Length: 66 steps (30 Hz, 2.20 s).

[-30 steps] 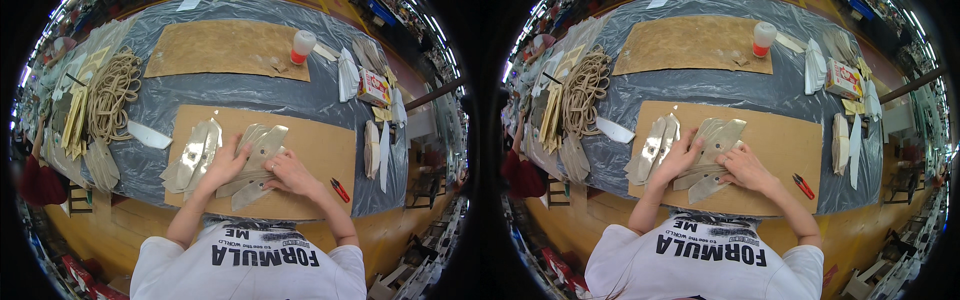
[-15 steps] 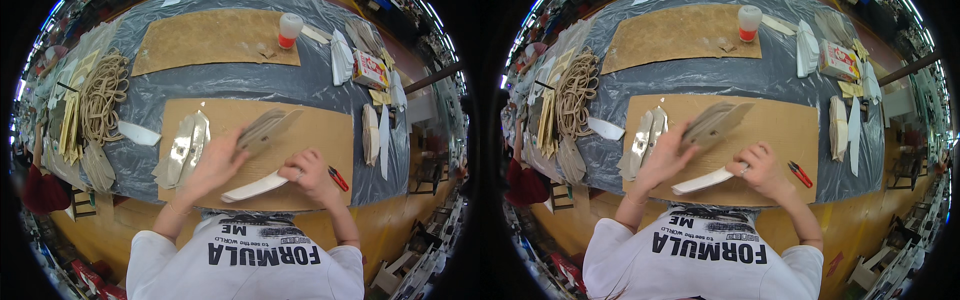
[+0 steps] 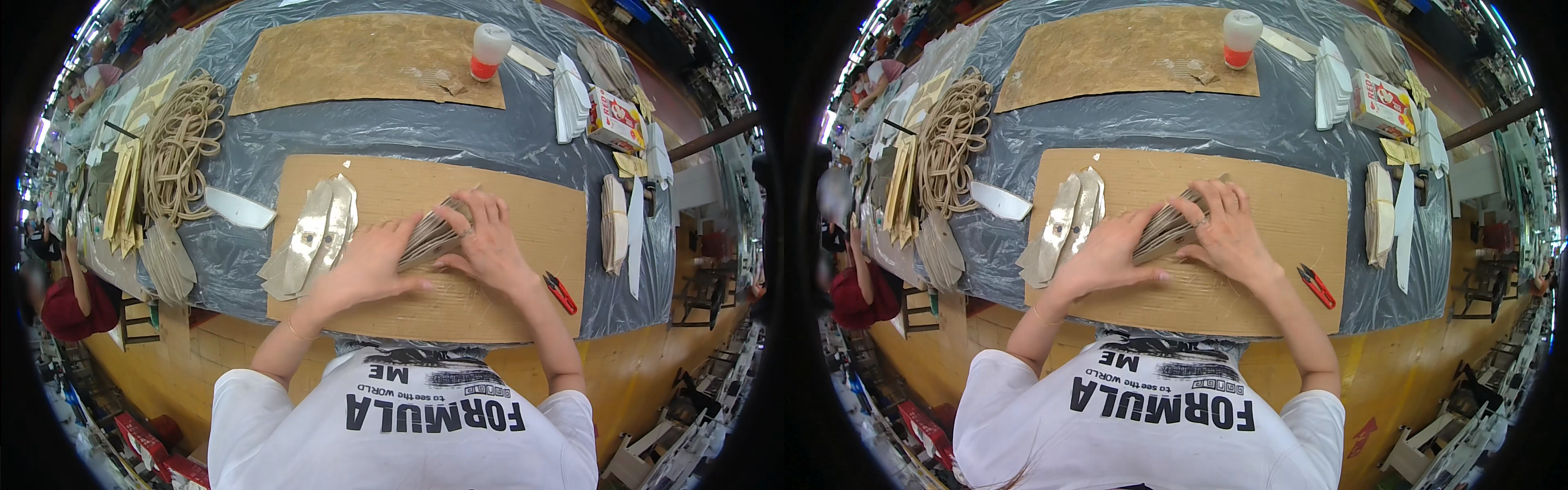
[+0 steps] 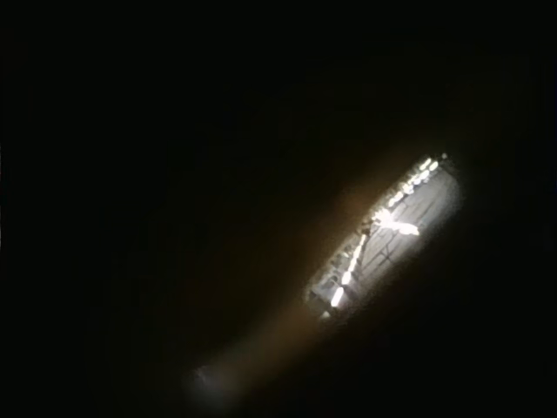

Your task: The person uses a red utility knife to trim the edges of several silver-colored flexible pieces on a cardboard work surface. They repeatedly cut along the edges, flip the pieces, and stack the trimmed items. The person then gathers the stack and secures it with a rubber band.

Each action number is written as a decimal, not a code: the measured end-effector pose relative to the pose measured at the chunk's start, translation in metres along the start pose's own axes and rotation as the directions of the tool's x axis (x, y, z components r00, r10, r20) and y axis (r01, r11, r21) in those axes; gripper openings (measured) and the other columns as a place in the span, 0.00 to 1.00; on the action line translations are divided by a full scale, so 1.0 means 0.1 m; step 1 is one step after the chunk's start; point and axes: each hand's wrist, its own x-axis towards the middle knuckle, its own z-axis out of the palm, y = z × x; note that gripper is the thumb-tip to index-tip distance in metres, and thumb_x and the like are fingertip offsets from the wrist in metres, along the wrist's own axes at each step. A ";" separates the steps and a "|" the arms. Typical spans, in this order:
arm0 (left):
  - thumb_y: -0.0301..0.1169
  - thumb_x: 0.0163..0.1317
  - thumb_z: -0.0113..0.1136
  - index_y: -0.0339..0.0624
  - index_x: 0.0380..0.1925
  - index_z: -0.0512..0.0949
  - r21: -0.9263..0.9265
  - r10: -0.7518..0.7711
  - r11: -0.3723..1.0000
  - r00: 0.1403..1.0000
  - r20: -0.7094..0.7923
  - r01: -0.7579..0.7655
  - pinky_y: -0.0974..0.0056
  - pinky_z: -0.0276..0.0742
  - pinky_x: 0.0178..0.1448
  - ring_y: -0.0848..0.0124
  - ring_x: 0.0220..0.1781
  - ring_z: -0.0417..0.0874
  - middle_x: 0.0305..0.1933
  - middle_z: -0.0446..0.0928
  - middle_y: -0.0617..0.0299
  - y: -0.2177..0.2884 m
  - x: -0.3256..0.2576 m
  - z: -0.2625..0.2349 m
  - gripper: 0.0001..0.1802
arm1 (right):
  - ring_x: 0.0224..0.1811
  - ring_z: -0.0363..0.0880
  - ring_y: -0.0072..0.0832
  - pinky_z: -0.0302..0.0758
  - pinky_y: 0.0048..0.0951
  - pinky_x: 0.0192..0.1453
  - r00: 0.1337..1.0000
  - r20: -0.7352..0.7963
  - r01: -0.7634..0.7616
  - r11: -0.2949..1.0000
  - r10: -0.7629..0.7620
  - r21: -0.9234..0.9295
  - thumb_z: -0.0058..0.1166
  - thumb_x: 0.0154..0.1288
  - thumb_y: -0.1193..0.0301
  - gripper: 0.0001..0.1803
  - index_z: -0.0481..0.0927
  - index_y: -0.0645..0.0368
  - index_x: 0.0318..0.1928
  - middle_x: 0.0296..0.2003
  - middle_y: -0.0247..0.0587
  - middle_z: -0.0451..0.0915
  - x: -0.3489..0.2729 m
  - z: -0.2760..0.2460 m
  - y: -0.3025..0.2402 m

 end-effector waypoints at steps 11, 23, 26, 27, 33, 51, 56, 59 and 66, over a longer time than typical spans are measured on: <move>0.43 0.51 0.76 0.40 0.72 0.57 0.167 -0.031 0.983 0.958 -0.284 0.081 0.49 0.76 0.54 0.46 0.51 0.79 0.52 0.77 0.43 0.09 0.04 0.40 0.53 | 0.79 0.51 0.47 0.48 0.42 0.81 0.942 0.187 -0.329 0.661 0.278 0.674 0.44 0.78 0.56 0.34 0.56 0.56 0.76 0.74 0.53 0.59 0.08 0.40 0.07; 0.35 0.52 0.75 0.36 0.73 0.54 -0.082 -0.163 0.984 0.986 -0.033 0.160 0.50 0.73 0.65 0.45 0.59 0.77 0.61 0.72 0.40 0.19 -0.07 0.29 0.52 | 0.73 0.63 0.48 0.57 0.49 0.74 0.989 0.142 -0.100 0.900 0.043 0.424 0.72 0.54 0.64 0.34 0.74 0.52 0.61 0.63 0.46 0.73 -0.01 0.18 0.06; 0.41 0.52 0.76 0.35 0.73 0.54 -0.190 -0.022 0.982 0.991 -0.130 -0.004 0.50 0.69 0.69 0.44 0.68 0.70 0.67 0.67 0.36 0.16 -0.35 0.03 0.55 | 0.66 0.72 0.44 0.62 0.46 0.70 0.969 0.246 -0.107 0.919 0.011 0.379 0.71 0.54 0.66 0.26 0.77 0.52 0.53 0.53 0.43 0.79 0.06 0.04 0.06; 0.44 0.53 0.75 0.34 0.73 0.55 -0.206 -0.150 0.973 0.966 -0.210 0.106 0.50 0.68 0.70 0.44 0.68 0.70 0.67 0.67 0.37 0.08 -0.43 -0.09 0.54 | 0.63 0.74 0.43 0.63 0.45 0.68 0.951 0.309 -0.131 0.927 0.017 0.352 0.71 0.54 0.67 0.23 0.78 0.52 0.51 0.50 0.42 0.80 0.08 -0.02 0.05; 0.59 0.56 0.69 0.29 0.68 0.63 0.043 -0.539 0.802 0.753 -0.377 0.595 0.49 0.71 0.67 0.45 0.66 0.73 0.64 0.70 0.37 -0.54 -0.53 -0.44 0.52 | 0.53 0.77 0.37 0.66 0.39 0.64 0.979 0.175 0.088 0.992 -0.104 0.095 0.70 0.54 0.65 0.25 0.77 0.52 0.52 0.46 0.40 0.81 0.18 -0.22 -0.28; 0.38 0.56 0.75 0.30 0.50 0.74 -0.593 -0.558 0.750 0.762 -0.329 0.293 0.56 0.79 0.51 0.53 0.49 0.86 0.44 0.83 0.42 -0.54 -0.56 0.12 0.29 | 0.52 0.80 0.26 0.76 0.29 0.59 0.782 0.452 -0.267 -0.426 0.429 0.865 0.66 0.66 0.61 0.30 0.71 0.64 0.62 0.51 0.41 0.81 -0.58 0.10 -0.47; 0.31 0.65 0.65 0.30 0.53 0.70 -0.742 -0.590 0.664 0.673 -0.447 0.089 0.57 0.78 0.51 0.56 0.48 0.85 0.44 0.82 0.43 -0.40 -0.49 0.54 0.22 | 0.53 0.79 0.28 0.78 0.31 0.57 0.763 0.489 -0.452 -0.192 0.422 0.871 0.64 0.69 0.62 0.27 0.72 0.66 0.60 0.54 0.45 0.80 -0.25 0.53 -0.85; 0.32 0.72 0.57 0.30 0.56 0.67 -0.703 -0.549 0.711 0.650 -0.526 0.031 0.58 0.76 0.54 0.58 0.49 0.83 0.47 0.81 0.43 -0.33 -0.49 0.63 0.20 | 0.50 0.79 0.25 0.77 0.28 0.53 0.779 0.409 -0.582 0.304 0.474 0.755 0.62 0.70 0.63 0.24 0.74 0.66 0.58 0.51 0.41 0.80 -0.15 0.53 -0.89; 0.37 0.79 0.44 0.32 0.62 0.65 -0.921 -0.649 0.355 0.667 -0.365 -0.158 0.62 0.71 0.63 0.67 0.58 0.76 0.57 0.77 0.49 -0.05 -0.39 0.60 0.21 | 0.55 0.76 0.25 0.71 0.25 0.61 0.764 0.412 -0.398 -0.141 0.496 0.907 0.52 0.77 0.63 0.22 0.72 0.66 0.61 0.53 0.40 0.79 -0.22 0.46 -0.85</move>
